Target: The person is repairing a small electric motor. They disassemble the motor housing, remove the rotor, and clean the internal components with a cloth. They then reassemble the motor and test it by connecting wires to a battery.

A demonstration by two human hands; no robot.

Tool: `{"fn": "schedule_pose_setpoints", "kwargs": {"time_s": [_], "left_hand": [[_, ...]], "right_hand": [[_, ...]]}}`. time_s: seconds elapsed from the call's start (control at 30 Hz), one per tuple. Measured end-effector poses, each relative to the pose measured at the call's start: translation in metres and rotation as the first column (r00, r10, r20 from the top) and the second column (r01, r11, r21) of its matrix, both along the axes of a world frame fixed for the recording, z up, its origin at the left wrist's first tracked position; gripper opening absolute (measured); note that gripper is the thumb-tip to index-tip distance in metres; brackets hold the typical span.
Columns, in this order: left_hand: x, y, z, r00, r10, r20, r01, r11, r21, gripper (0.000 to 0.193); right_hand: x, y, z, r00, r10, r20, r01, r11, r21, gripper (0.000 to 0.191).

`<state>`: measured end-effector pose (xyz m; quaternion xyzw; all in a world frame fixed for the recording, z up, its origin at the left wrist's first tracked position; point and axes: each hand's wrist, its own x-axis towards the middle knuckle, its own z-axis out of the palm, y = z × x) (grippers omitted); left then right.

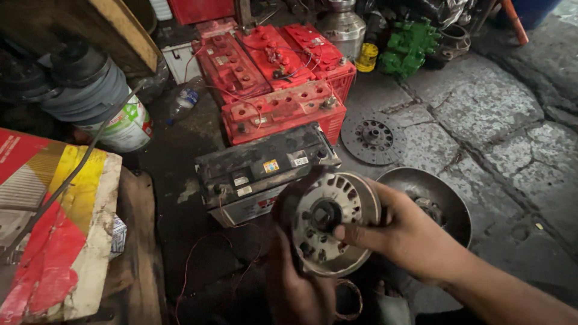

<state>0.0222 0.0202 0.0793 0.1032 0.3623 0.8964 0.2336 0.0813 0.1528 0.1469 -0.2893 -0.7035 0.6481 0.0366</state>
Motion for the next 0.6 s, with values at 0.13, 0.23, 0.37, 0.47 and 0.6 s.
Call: {"fn": "schedule_pose_setpoints", "kwargs": {"time_s": [0.13, 0.23, 0.37, 0.47, 0.6], "left_hand": [[-0.013, -0.008, 0.009, 0.981, 0.002, -0.196, -0.074, 0.930, -0.361, 0.061], [-0.019, -0.009, 0.011, 0.913, 0.041, -0.405, -0.189, 0.924, -0.333, 0.057], [-0.019, -0.009, 0.012, 0.890, -0.012, -0.456, -0.210, 0.876, -0.434, 0.051], [-0.015, -0.011, 0.014, 0.905, -0.027, -0.425, -0.161, 0.902, -0.400, 0.057], [-0.013, -0.014, 0.016, 0.815, -0.036, -0.578, -0.260, 0.869, -0.421, 0.063]], "right_hand": [[0.000, 0.010, 0.000, 0.999, -0.005, 0.053, -0.003, 0.989, 0.151, 0.056], [0.000, 0.016, 0.003, 0.997, 0.074, -0.016, -0.063, 0.923, 0.381, 0.048], [0.002, 0.016, 0.006, 0.996, 0.068, -0.061, -0.027, 0.857, 0.515, 0.046], [0.006, 0.013, 0.008, 1.000, -0.014, -0.019, 0.021, 0.907, 0.420, 0.048], [0.013, 0.011, 0.011, 0.994, 0.056, -0.099, 0.004, 0.850, 0.526, 0.055]]}}
